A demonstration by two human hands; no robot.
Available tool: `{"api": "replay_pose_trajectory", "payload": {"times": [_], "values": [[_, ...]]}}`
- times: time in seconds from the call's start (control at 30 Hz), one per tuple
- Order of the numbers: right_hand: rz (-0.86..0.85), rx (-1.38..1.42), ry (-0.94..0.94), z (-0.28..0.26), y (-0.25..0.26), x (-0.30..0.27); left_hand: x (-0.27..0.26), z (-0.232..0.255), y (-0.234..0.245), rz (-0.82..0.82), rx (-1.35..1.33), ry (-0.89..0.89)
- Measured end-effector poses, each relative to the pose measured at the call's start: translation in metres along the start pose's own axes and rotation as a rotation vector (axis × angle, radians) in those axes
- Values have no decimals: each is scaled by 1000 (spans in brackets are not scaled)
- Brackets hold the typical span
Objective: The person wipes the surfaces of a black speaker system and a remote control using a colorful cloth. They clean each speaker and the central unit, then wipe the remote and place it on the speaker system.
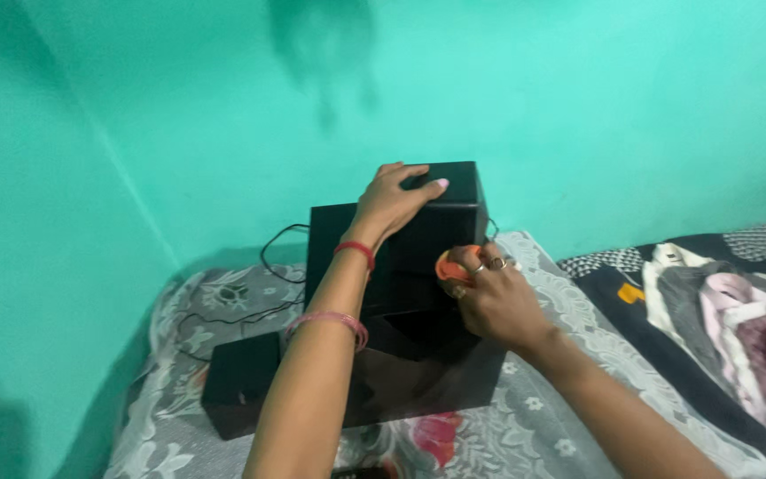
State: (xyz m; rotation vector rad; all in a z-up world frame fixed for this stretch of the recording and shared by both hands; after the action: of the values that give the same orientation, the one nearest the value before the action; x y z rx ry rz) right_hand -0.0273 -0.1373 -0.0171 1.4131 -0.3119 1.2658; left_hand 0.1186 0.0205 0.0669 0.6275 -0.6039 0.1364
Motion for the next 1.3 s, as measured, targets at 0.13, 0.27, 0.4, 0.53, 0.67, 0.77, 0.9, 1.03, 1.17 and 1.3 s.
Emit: {"api": "replay_pose_trajectory", "payload": {"times": [0.13,0.27,0.4,0.53,0.67,0.77,0.9,1.03,1.17,1.3], "values": [[157,76,87,-2,28,14,17,10,9,-157,31,148],[396,-104,158,2,26,41,15,2,11,-284,-255,311],[373,-76,178,14,7,63,19,1,4,-328,-336,300],[284,-146,260,16,-6,60,21,-12,-2,-384,-268,391],[188,-165,356,10,-17,62,25,-16,-6,-372,-277,327],[55,-185,428,2,-24,69,28,-14,-8,-357,-346,247],[-123,17,598,-13,-32,76,26,-18,-9,-376,-373,305],[-353,215,392,-5,-27,77,22,-8,-1,-377,-279,319],[-369,198,345,7,-19,66,16,-1,5,-379,-184,376],[-368,71,575,21,-14,55,16,3,6,-371,-164,392]]}}
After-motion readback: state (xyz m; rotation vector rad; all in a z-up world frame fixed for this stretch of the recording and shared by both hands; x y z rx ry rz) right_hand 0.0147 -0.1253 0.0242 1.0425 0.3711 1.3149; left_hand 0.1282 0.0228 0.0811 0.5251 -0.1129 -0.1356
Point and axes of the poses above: each hand's wrist, its own x-axis towards the middle knuckle, its own y-axis out of the back of the hand, z = x × y, the point moved 4 cm from there along x, towards the middle knuckle, and after that the axes turned 13 degrees about z, right-handed, at the moved point
